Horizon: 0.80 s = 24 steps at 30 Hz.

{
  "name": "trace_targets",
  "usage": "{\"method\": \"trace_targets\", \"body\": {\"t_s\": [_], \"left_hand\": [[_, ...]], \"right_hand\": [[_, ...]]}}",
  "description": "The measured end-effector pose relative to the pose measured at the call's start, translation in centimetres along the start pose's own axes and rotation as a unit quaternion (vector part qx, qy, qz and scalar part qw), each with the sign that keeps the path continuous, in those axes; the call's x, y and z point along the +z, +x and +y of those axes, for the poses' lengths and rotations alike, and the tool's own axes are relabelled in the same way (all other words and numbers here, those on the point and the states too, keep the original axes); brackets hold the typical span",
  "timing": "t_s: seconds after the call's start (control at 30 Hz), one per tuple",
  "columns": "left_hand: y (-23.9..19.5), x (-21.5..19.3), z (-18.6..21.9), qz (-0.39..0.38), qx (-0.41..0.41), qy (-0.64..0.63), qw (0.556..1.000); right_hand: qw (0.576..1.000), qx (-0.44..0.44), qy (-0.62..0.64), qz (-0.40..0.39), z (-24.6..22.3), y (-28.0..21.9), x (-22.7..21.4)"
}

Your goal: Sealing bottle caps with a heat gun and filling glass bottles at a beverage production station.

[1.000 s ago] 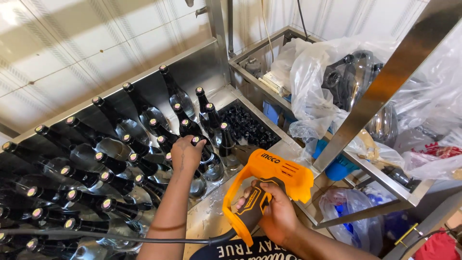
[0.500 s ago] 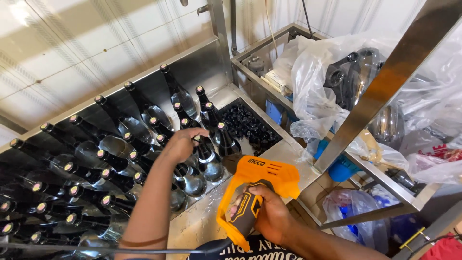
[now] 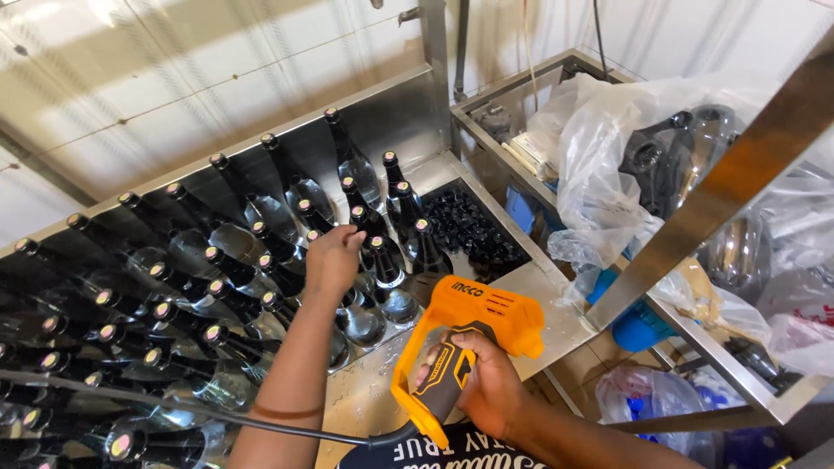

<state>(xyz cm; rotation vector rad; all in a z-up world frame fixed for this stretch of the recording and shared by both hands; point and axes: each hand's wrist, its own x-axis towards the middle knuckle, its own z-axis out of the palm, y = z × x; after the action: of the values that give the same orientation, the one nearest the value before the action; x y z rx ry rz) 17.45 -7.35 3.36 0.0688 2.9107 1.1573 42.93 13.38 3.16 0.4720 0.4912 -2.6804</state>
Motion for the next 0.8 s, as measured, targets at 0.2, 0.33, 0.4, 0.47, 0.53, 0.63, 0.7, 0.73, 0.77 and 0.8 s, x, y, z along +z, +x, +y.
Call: {"method": "trace_targets", "body": {"t_s": [0.2, 0.33, 0.4, 0.47, 0.53, 0.63, 0.7, 0.73, 0.77, 0.8], "left_hand": [[-0.1, 2.8, 3.9, -0.060, -0.036, 0.165, 0.984], [1.6, 2.2, 3.8, -0.126, 0.002, 0.162, 0.979], [1.0, 0.4, 4.4, -0.215, 0.160, 0.284, 0.921], [2.8, 0.3, 1.7, -0.239, 0.196, 0.234, 0.922], [4.1, 0.0, 0.1, -0.258, 0.231, 0.185, 0.920], [3.3, 0.0, -1.0, -0.217, 0.286, 0.166, 0.919], [2.5, -1.3, -0.6, -0.182, 0.241, 0.103, 0.948], [4.1, -0.7, -3.6, -0.179, 0.241, 0.104, 0.948], [5.6, -0.3, -6.7, -0.128, 0.263, 0.013, 0.956], [7.2, 0.2, -9.9, -0.075, 0.283, -0.079, 0.953]], "right_hand": [[0.995, -0.051, -0.052, -0.070, -0.5, -1.4, 0.4], [0.997, -0.045, -0.049, -0.036, -0.9, -1.4, 0.4], [0.999, -0.023, -0.026, -0.024, -1.0, -1.1, 0.4], [1.000, -0.013, -0.018, -0.011, -0.6, -0.9, -0.1], [1.000, -0.002, -0.012, -0.003, -0.6, -0.5, 0.0], [0.999, -0.011, -0.022, -0.048, -0.4, -1.1, 0.1], [0.994, -0.016, -0.022, -0.103, -0.7, -1.3, 0.6], [0.994, -0.015, -0.024, -0.105, -0.8, -1.2, 0.5], [0.995, -0.014, -0.035, -0.096, -0.8, -1.0, 0.5], [0.995, -0.012, -0.046, -0.086, -0.8, -0.8, 0.5]]}}
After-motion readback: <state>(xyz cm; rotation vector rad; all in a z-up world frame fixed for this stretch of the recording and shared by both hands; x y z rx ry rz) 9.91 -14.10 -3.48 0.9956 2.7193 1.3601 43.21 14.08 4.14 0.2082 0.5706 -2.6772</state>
